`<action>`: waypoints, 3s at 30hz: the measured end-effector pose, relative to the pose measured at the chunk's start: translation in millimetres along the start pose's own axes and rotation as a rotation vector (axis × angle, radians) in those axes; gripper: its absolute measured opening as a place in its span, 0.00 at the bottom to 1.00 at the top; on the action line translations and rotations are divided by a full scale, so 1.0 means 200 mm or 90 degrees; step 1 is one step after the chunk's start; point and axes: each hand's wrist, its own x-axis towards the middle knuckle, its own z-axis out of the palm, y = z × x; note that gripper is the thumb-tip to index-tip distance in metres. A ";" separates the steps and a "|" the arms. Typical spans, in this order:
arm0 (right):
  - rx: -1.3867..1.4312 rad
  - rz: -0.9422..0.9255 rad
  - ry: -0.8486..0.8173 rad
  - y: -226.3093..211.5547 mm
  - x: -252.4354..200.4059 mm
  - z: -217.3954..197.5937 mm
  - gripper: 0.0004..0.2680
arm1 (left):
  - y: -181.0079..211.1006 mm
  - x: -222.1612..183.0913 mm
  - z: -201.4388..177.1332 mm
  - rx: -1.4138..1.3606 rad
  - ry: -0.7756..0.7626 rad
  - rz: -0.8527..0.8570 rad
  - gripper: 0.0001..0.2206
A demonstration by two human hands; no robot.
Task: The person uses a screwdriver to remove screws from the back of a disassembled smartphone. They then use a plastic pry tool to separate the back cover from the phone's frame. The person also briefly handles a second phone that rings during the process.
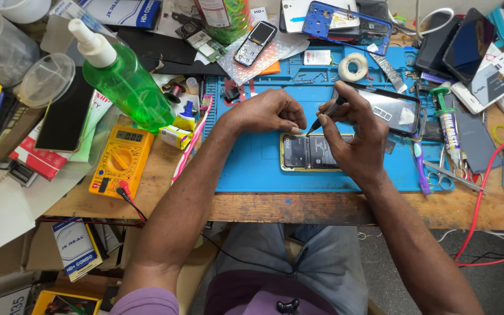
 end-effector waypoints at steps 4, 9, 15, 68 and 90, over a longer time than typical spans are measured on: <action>-0.001 0.000 -0.006 0.00 -0.01 0.01 0.22 | 0.01 0.00 0.00 0.019 0.006 -0.012 0.10; 0.010 0.016 -0.002 0.01 -0.01 0.00 0.21 | 0.01 0.00 0.00 0.028 0.006 -0.003 0.10; -0.013 0.000 -0.008 0.03 -0.01 0.01 0.21 | 0.01 0.00 0.00 0.014 0.004 -0.012 0.10; 0.175 0.005 0.078 0.12 -0.04 -0.15 0.26 | 0.21 0.01 0.10 0.376 0.086 0.075 0.03; 0.081 -0.005 -0.042 0.04 -0.02 -0.05 0.24 | 0.16 -0.02 0.07 0.245 0.066 0.022 0.04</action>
